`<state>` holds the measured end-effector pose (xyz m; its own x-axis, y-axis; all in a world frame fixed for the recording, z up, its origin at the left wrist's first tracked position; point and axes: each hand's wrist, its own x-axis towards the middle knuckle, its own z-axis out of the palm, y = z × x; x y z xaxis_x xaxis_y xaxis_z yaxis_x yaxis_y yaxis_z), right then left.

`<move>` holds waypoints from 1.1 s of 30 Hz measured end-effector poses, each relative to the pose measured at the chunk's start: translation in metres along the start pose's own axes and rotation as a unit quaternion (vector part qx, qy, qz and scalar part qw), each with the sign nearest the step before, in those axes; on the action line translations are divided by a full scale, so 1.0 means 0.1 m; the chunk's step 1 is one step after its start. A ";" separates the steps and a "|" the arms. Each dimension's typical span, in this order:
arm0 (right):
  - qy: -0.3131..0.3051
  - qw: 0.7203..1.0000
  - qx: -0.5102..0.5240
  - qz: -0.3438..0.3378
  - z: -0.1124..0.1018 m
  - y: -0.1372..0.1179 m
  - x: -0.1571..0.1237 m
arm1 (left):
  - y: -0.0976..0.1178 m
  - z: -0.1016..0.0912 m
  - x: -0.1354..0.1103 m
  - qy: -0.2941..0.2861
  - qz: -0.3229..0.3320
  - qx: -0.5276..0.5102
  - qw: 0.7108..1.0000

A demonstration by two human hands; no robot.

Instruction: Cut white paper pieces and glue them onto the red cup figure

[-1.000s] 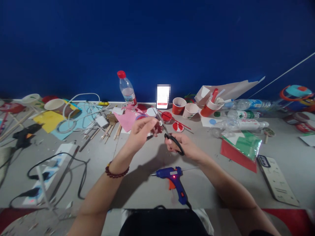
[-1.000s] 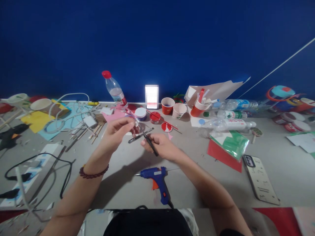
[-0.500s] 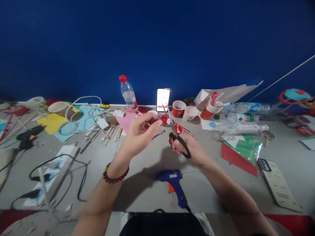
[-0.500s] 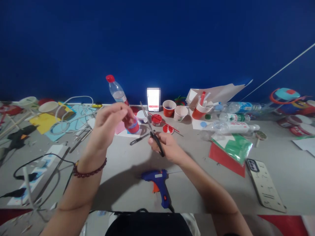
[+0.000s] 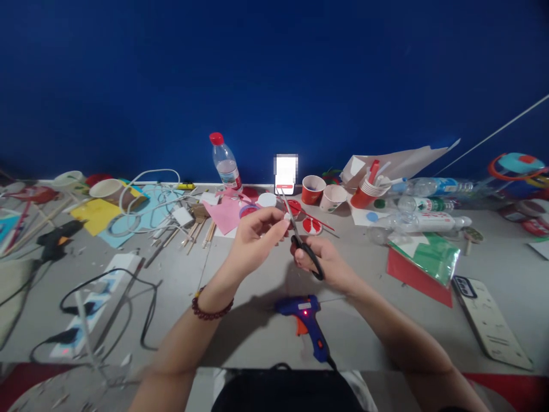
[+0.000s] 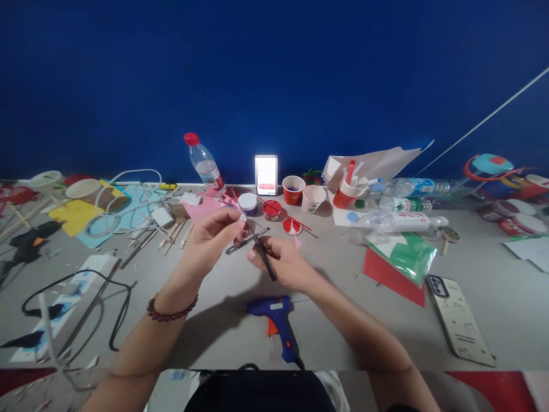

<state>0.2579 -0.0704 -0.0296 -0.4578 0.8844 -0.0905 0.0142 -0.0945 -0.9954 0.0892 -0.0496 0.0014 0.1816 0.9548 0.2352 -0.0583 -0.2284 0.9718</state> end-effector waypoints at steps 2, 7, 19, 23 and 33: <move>0.002 1.000 0.001 -0.001 0.00 0.01 0.00 | -0.01 0.02 -0.01 0.000 0.008 0.003 1.000; -0.008 1.000 0.002 -0.008 0.01 0.00 0.01 | -0.03 0.01 -0.01 -0.003 0.004 0.023 1.000; -0.013 0.999 -0.044 0.004 -0.03 0.06 0.01 | 0.00 -0.09 0.04 -0.066 -0.016 0.038 0.997; -0.011 0.999 -0.041 0.008 -0.02 0.04 0.01 | -0.02 -0.12 0.05 -0.072 -0.023 0.026 0.997; -0.019 0.998 -0.040 0.045 -0.01 0.06 0.01 | -0.01 -0.23 0.08 -0.104 -0.036 0.034 0.993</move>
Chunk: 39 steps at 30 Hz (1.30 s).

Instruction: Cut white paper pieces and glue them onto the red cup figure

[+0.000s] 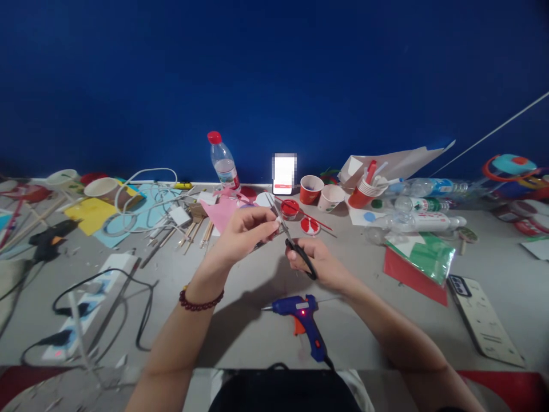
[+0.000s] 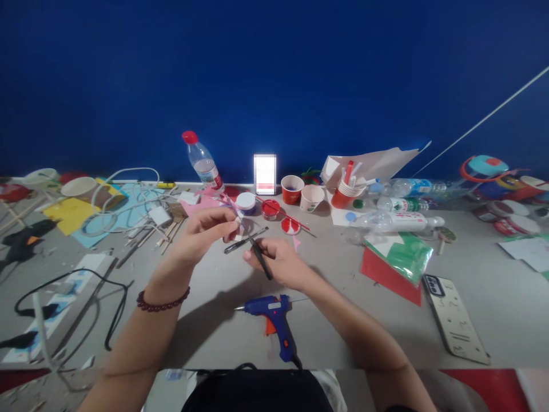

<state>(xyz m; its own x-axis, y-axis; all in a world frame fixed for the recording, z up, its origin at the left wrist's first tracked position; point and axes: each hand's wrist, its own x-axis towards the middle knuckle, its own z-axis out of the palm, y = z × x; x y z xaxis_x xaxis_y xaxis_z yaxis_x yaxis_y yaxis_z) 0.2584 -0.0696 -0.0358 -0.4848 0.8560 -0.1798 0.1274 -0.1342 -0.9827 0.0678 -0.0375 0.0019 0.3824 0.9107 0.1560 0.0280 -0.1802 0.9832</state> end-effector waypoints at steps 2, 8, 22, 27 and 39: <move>0.001 1.000 0.007 0.004 0.01 0.00 0.01 | 0.01 -0.01 0.00 0.007 -0.006 0.000 1.000; 0.012 0.999 0.026 0.019 0.09 -0.10 0.00 | 0.02 -0.03 0.01 -0.001 -0.011 0.024 1.000; -0.076 0.908 0.356 0.210 -0.44 0.48 0.53 | 0.01 -0.34 0.02 0.197 0.051 0.039 0.978; -0.049 0.895 0.377 0.232 -0.22 0.54 0.54 | 0.07 -0.30 0.01 0.189 0.049 0.035 0.980; -0.012 0.986 0.168 -0.010 -0.02 0.19 0.20 | 0.07 -0.12 0.06 0.063 0.030 0.145 0.987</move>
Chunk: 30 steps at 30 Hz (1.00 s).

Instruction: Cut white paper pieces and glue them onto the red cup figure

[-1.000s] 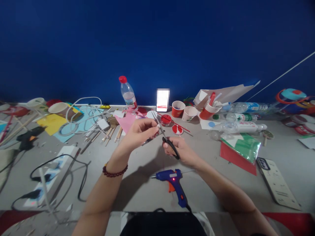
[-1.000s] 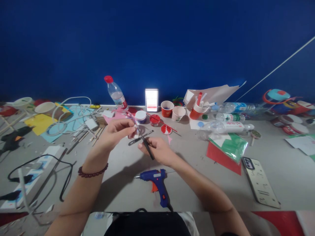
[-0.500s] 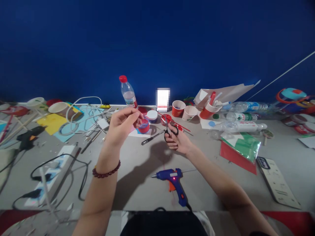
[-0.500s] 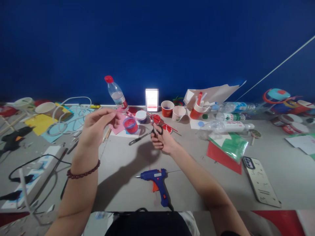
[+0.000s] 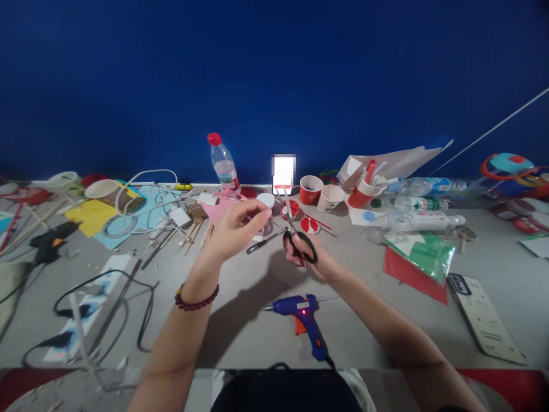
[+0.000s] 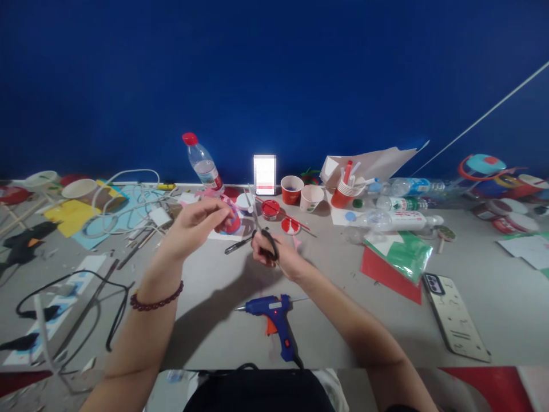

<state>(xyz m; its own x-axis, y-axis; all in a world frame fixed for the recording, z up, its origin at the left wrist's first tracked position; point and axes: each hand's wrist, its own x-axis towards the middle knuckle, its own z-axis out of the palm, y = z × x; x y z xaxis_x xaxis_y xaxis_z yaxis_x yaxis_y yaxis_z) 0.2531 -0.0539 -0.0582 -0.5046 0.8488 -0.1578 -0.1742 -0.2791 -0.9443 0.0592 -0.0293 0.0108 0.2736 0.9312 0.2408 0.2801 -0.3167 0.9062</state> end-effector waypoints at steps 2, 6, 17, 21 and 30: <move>0.009 0.999 -0.048 -0.024 0.02 0.00 -0.03 | 0.00 0.07 -0.01 -0.019 0.008 0.004 1.000; 0.018 0.994 -0.095 -0.048 0.08 -0.04 -0.07 | -0.03 0.20 -0.02 -0.024 0.017 -0.040 0.999; 0.063 0.985 -0.148 -0.062 0.15 -0.13 -0.10 | -0.07 0.35 -0.05 0.010 -0.004 -0.163 0.987; 0.056 0.986 -0.148 -0.053 0.14 -0.13 -0.10 | -0.11 0.33 -0.04 0.006 -0.004 -0.181 0.983; 0.018 0.984 -0.161 -0.067 0.09 -0.09 -0.11 | -0.08 0.24 -0.03 -0.051 -0.025 -0.183 0.982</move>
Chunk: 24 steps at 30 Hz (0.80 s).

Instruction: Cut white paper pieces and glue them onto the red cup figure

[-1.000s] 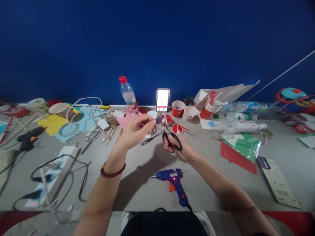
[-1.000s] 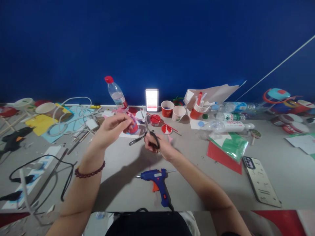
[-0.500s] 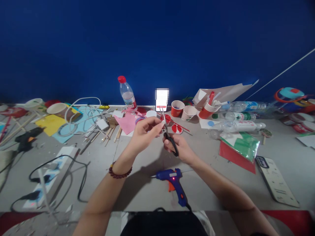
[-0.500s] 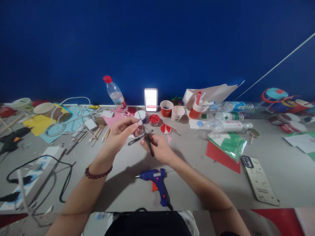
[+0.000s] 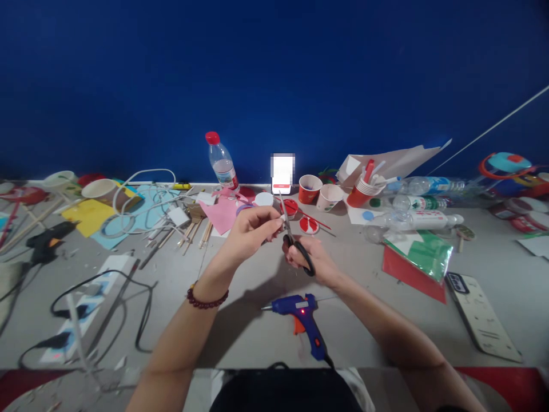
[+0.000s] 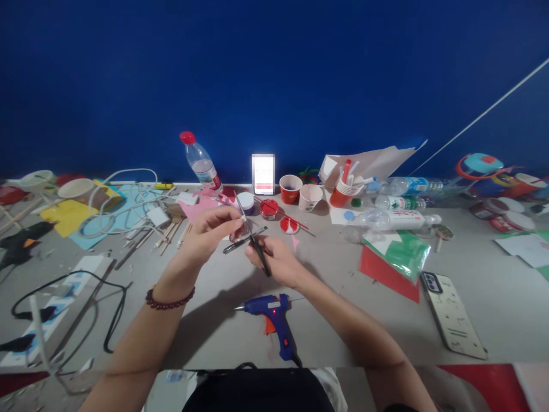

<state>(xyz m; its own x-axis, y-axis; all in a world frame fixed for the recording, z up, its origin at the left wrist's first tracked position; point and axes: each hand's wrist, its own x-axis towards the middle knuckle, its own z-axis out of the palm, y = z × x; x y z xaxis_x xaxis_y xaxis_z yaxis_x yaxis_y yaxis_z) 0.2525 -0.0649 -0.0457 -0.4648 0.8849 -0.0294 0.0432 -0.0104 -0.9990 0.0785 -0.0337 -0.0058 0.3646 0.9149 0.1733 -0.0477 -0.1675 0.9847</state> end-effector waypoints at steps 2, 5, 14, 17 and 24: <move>0.001 1.000 -0.015 0.003 0.00 0.02 0.00 | -0.01 -0.01 0.01 -0.003 -0.006 0.003 1.000; 0.005 1.000 -0.027 0.004 0.00 0.04 0.00 | -0.02 -0.03 0.02 -0.008 -0.011 0.002 1.000; 0.021 1.000 -0.008 0.012 0.02 0.10 0.01 | -0.08 -0.07 0.05 -0.013 -0.012 0.001 1.000; 0.023 0.999 -0.004 0.028 0.03 0.09 0.03 | -0.12 -0.11 0.07 -0.016 -0.015 0.000 1.000; 0.014 0.998 -0.003 0.064 0.01 0.02 0.05 | -0.13 -0.18 0.11 -0.036 -0.011 0.012 0.999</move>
<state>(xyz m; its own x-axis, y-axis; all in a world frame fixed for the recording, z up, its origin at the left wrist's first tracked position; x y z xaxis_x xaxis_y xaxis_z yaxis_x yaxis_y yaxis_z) 0.2493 -0.0609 -0.0480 -0.4306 0.8891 -0.1552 0.1065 -0.1207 -0.9870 0.0664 -0.0144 -0.0168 0.4322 0.8895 0.1483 -0.0170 -0.1563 0.9876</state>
